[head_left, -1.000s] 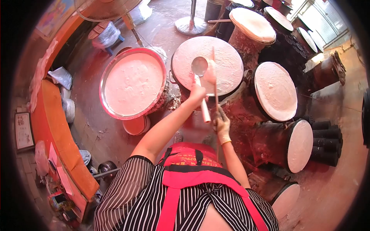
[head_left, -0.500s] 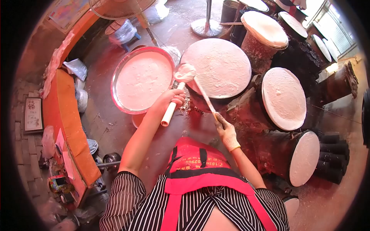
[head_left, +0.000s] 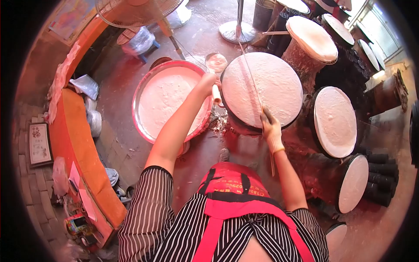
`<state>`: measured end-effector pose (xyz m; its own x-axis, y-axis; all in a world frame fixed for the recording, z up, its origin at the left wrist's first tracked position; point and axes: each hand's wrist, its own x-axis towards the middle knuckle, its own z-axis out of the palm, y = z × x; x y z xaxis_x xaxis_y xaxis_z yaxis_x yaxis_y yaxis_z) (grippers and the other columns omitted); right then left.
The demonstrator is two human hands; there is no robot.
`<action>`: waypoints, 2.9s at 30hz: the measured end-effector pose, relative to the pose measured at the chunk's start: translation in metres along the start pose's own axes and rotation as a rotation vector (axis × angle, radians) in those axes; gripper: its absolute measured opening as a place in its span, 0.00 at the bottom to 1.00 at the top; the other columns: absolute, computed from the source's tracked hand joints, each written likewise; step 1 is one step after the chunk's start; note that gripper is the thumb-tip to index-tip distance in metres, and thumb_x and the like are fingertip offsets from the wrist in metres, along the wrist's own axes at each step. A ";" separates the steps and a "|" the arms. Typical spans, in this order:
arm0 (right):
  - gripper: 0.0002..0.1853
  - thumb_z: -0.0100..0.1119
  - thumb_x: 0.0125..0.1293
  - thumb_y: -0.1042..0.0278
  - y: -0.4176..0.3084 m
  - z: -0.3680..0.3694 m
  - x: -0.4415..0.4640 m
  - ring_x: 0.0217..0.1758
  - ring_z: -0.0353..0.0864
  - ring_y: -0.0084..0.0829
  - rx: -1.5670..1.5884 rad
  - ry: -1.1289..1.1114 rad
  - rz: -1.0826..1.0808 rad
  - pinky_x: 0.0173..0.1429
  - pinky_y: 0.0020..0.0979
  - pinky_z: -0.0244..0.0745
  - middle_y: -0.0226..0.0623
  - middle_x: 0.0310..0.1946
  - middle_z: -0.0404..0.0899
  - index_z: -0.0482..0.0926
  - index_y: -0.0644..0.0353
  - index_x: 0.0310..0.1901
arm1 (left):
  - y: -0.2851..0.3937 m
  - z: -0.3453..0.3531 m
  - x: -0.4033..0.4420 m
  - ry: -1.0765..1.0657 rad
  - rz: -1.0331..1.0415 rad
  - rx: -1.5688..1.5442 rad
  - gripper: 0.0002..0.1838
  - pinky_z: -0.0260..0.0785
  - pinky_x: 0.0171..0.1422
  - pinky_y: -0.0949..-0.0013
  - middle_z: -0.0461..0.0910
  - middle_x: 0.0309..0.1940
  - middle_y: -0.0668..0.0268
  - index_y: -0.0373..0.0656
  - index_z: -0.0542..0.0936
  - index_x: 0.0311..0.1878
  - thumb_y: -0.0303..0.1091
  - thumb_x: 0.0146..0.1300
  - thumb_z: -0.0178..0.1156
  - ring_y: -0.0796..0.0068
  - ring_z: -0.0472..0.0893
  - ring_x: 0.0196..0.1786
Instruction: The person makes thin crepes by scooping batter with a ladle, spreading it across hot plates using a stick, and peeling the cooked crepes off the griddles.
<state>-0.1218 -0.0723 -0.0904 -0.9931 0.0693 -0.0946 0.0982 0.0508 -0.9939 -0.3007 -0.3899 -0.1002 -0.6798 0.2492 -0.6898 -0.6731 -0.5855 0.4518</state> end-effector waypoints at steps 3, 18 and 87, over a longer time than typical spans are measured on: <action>0.22 0.60 0.67 0.66 -0.020 0.023 0.036 0.58 0.78 0.28 -0.076 -0.061 0.000 0.64 0.27 0.68 0.46 0.55 0.81 0.76 0.66 0.61 | -0.002 0.005 0.017 0.056 0.083 0.077 0.06 0.56 0.14 0.81 0.63 0.23 0.71 0.38 0.62 0.42 0.17 0.64 0.43 0.85 0.61 0.15; 0.21 0.58 0.69 0.66 -0.020 0.033 -0.062 0.62 0.77 0.29 -0.173 -0.098 -0.080 0.66 0.27 0.67 0.46 0.56 0.81 0.76 0.65 0.61 | -0.013 -0.026 -0.152 -0.371 -0.251 -0.479 0.05 0.54 0.14 0.85 0.64 0.24 0.70 0.37 0.66 0.44 0.28 0.73 0.48 0.88 0.63 0.18; 0.08 0.67 0.62 0.67 -0.022 -0.364 0.517 0.11 0.64 0.26 0.556 0.865 0.353 0.15 0.29 0.57 0.30 0.16 0.70 0.76 0.58 0.32 | -0.145 0.264 -0.232 0.072 0.341 -1.109 0.14 0.59 0.17 0.81 0.63 0.30 0.65 0.23 0.64 0.56 0.27 0.75 0.42 0.84 0.63 0.21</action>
<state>-0.6138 0.3247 -0.0965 -0.5115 0.6808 -0.5242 0.1104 -0.5530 -0.8258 -0.1226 -0.1596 0.1435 -0.7347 -0.0753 -0.6741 0.1903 -0.9768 -0.0983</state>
